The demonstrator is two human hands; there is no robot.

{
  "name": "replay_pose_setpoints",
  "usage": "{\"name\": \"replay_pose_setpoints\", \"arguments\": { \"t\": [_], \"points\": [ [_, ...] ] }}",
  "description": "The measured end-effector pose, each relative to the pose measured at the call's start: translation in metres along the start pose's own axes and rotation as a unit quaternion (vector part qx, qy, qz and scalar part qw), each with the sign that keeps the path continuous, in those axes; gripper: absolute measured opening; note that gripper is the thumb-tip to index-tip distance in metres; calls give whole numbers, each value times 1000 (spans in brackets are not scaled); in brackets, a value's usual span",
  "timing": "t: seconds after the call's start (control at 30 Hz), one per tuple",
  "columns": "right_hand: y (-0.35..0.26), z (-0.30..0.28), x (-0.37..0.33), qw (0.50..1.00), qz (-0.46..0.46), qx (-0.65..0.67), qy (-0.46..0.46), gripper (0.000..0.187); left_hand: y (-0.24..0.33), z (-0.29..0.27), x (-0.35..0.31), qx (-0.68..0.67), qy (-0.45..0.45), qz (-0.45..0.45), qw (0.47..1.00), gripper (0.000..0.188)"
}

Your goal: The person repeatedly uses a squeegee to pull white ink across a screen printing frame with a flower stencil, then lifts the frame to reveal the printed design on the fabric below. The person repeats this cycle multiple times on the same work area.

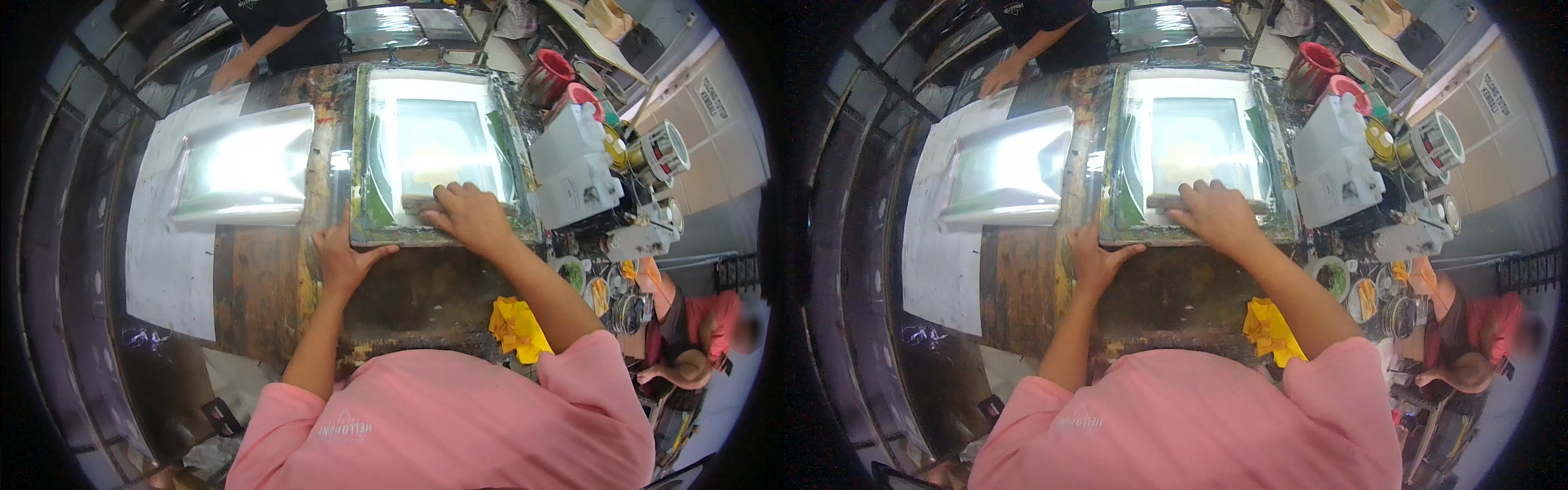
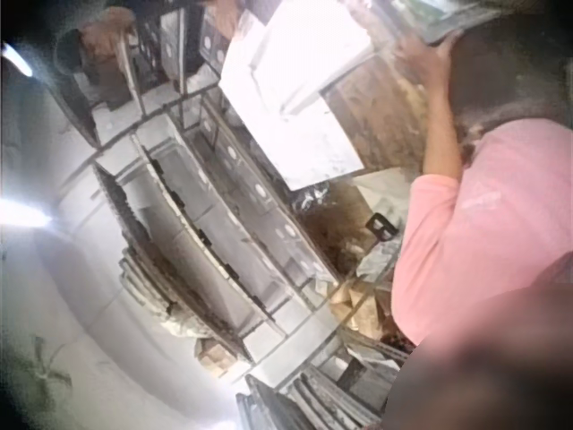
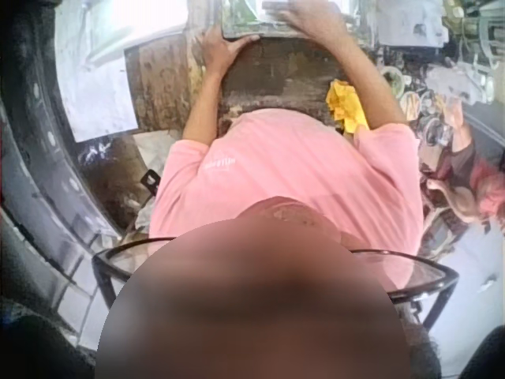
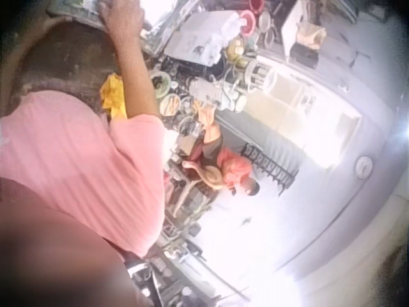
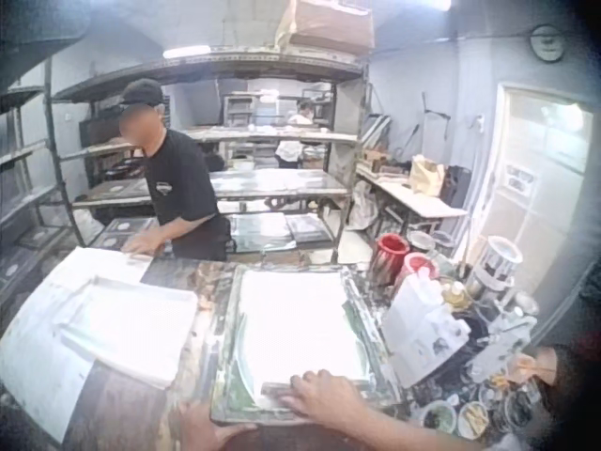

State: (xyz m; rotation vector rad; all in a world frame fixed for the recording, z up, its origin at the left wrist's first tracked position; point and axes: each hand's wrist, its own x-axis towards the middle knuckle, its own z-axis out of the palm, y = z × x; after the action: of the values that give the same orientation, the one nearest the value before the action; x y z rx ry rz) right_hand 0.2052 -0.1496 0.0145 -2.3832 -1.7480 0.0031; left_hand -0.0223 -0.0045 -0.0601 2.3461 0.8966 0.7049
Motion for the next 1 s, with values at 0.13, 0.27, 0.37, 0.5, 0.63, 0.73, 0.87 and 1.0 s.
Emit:
{"name": "replay_pose_setpoints", "arguments": {
  "t": [0.13,0.27,0.37,0.5,0.63,0.73,0.87,1.0],
  "points": [
    [-20,-38,-20,994,-29,12,107,35,13,-4,7,-188,8,-40,981,109],
    [-29,-80,1,964,-44,-61,254,29,69,-25,40,-438,93,-65,892,109],
    [-13,-114,40,932,-61,-106,341,32,89,-35,69,-405,165,31,899,115],
    [-3,-152,77,917,-77,-106,377,40,54,-37,62,-21,-36,32,999,120],
    [-1,-192,101,936,-54,-68,341,48,14,6,1,296,-72,35,952,127],
    [6,-201,121,931,-56,-46,357,53,31,4,7,290,-98,41,951,115],
    [-1,-215,142,943,-54,-25,326,53,38,-4,38,90,-2,65,994,91],
    [21,-238,124,940,1,-66,335,53,69,-23,107,48,71,105,991,67]
  ]
}}
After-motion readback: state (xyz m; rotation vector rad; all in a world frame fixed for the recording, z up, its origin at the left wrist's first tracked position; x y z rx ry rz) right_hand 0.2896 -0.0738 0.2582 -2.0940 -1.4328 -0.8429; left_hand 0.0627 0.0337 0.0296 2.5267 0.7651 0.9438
